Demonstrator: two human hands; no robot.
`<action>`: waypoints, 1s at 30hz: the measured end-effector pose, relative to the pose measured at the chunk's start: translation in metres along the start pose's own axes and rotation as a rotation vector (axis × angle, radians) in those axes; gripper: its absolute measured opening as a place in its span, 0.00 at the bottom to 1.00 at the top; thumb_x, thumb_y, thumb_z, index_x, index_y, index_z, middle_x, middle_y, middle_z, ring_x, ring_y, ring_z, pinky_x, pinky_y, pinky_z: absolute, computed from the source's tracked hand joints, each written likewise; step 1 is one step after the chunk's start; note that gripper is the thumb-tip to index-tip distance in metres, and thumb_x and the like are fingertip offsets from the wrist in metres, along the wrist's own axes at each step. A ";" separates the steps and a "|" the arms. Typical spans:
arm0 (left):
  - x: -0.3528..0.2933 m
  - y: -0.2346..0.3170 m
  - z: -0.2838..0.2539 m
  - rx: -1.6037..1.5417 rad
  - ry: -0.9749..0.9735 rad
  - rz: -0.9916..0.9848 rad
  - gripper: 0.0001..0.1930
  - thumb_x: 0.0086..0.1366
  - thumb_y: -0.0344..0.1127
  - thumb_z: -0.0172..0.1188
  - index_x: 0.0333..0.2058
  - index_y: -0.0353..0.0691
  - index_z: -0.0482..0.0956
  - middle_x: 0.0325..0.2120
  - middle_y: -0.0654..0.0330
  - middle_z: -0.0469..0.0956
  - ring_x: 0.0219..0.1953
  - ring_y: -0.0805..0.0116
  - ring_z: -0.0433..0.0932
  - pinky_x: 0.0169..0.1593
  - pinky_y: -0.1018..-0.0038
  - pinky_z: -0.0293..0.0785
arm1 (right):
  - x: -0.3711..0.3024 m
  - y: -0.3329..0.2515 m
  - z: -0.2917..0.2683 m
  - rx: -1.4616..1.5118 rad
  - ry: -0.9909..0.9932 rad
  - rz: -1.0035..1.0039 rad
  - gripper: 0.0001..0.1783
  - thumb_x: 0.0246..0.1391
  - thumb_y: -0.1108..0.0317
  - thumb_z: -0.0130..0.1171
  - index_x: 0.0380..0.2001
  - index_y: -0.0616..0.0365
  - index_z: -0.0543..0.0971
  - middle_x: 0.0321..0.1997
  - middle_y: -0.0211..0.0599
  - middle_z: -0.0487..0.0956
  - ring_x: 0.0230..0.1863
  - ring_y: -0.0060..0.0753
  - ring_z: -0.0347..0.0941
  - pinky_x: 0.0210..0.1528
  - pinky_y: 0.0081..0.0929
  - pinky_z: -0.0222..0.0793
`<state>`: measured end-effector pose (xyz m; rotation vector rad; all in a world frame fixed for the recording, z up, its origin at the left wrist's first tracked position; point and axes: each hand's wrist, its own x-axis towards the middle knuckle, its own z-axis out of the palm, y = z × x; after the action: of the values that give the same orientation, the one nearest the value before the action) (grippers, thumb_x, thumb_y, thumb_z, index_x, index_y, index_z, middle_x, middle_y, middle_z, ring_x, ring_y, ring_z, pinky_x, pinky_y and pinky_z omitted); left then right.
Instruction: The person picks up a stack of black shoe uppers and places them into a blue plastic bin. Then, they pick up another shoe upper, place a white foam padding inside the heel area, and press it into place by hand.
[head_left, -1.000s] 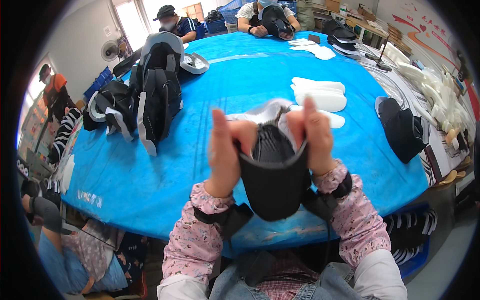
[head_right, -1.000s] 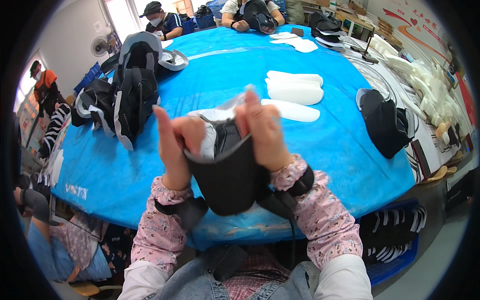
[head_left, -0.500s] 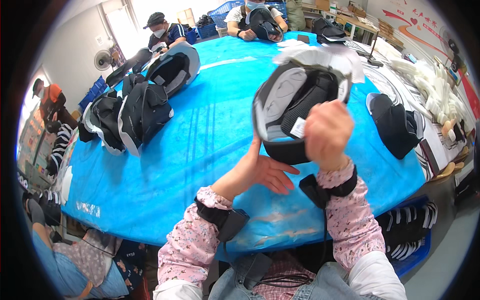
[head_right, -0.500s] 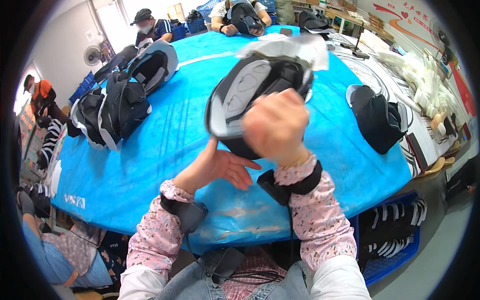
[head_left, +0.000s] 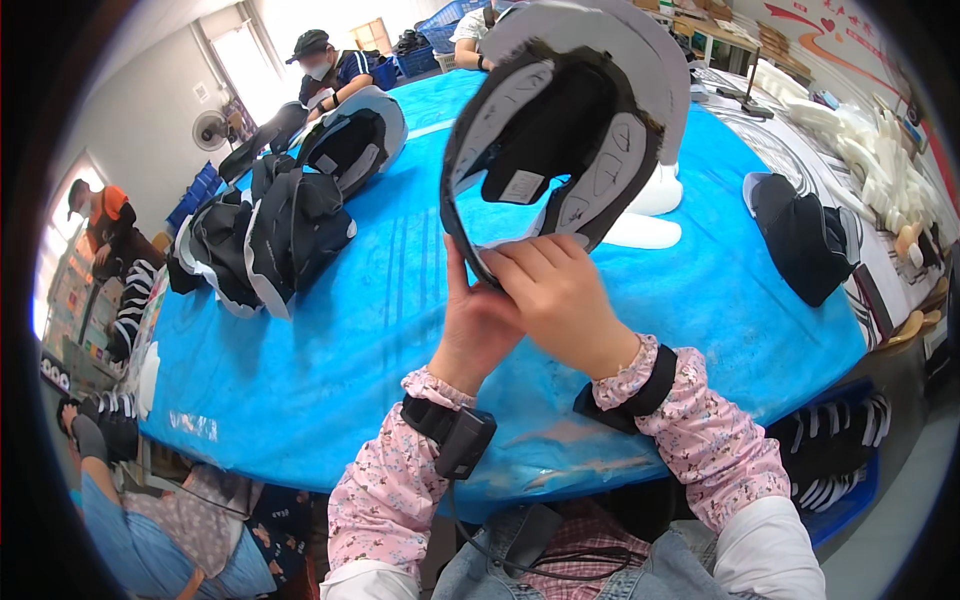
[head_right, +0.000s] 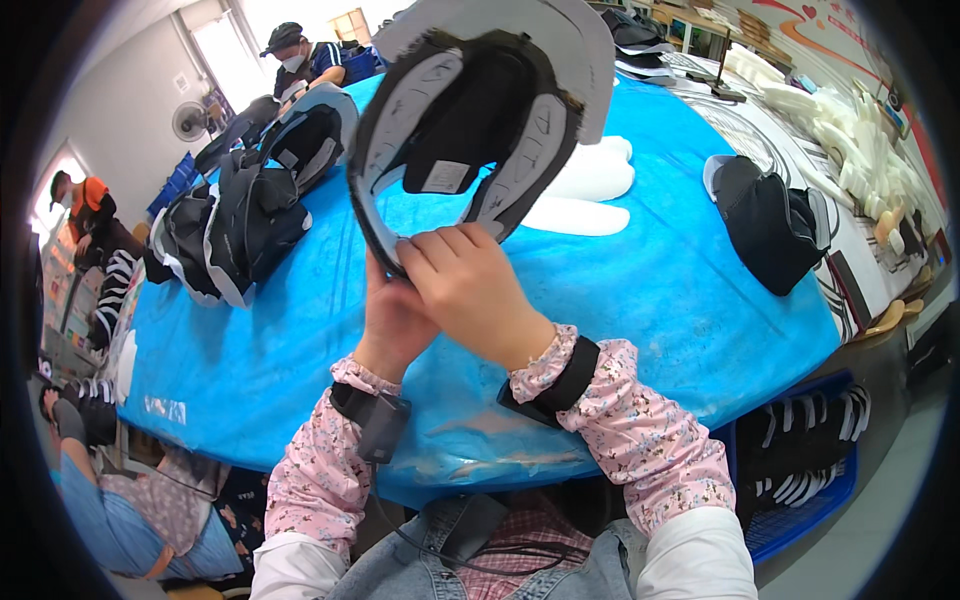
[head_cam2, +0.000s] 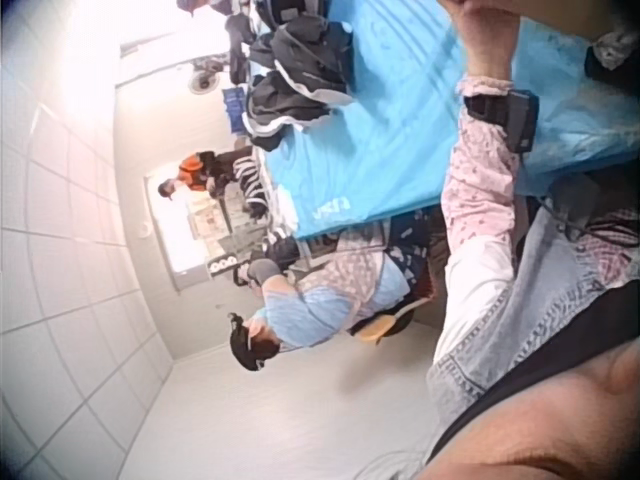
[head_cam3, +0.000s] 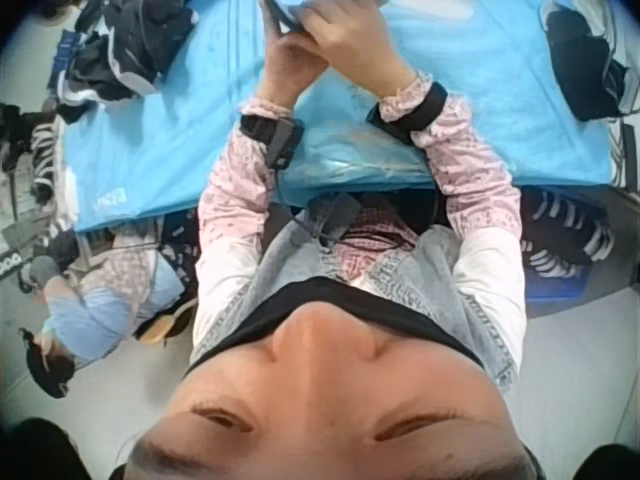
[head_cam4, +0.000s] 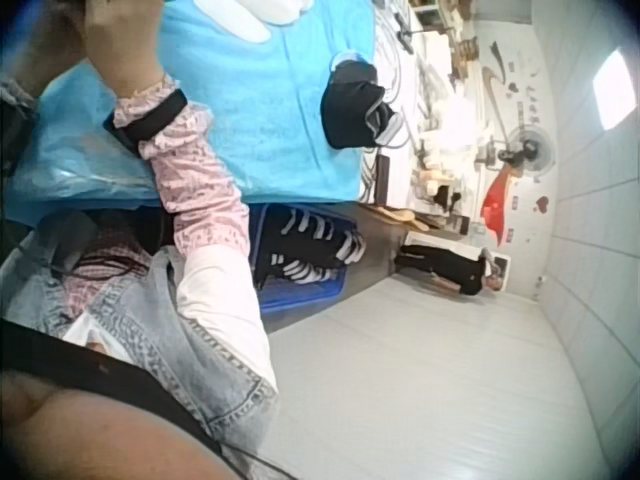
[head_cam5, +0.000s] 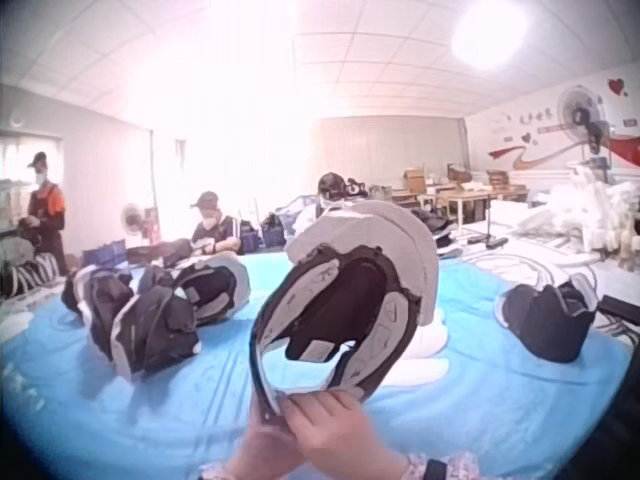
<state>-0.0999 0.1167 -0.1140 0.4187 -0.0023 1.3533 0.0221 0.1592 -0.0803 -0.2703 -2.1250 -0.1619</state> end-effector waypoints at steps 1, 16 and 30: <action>-0.001 0.000 0.003 0.000 0.001 0.005 0.36 0.56 0.70 0.40 0.49 0.44 0.68 0.48 0.62 0.69 0.51 0.68 0.67 0.55 0.69 0.61 | -0.002 0.002 -0.001 -0.017 -0.045 -0.001 0.20 0.35 0.62 0.60 0.35 0.61 0.75 0.33 0.35 0.74 0.35 0.34 0.70 0.39 0.29 0.64; -0.012 0.000 -0.017 0.095 0.028 0.082 0.40 0.58 0.68 0.38 0.55 0.39 0.60 0.52 0.60 0.65 0.53 0.68 0.65 0.57 0.72 0.61 | -0.006 -0.011 -0.003 -0.056 -0.156 -0.053 0.14 0.38 0.68 0.57 0.32 0.61 0.76 0.31 0.33 0.74 0.34 0.32 0.71 0.40 0.27 0.65; -0.025 0.005 -0.030 -0.125 -0.324 0.000 0.25 0.63 0.52 0.42 0.50 0.38 0.62 0.46 0.59 0.67 0.50 0.65 0.67 0.55 0.69 0.63 | -0.001 -0.041 -0.010 -0.154 0.064 -0.216 0.21 0.42 0.69 0.51 0.44 0.55 0.76 0.49 0.30 0.73 0.44 0.24 0.69 0.49 0.24 0.63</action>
<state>-0.1170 0.1029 -0.1465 0.5281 -0.3529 1.2652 0.0201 0.1172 -0.0768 -0.1223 -2.0777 -0.4562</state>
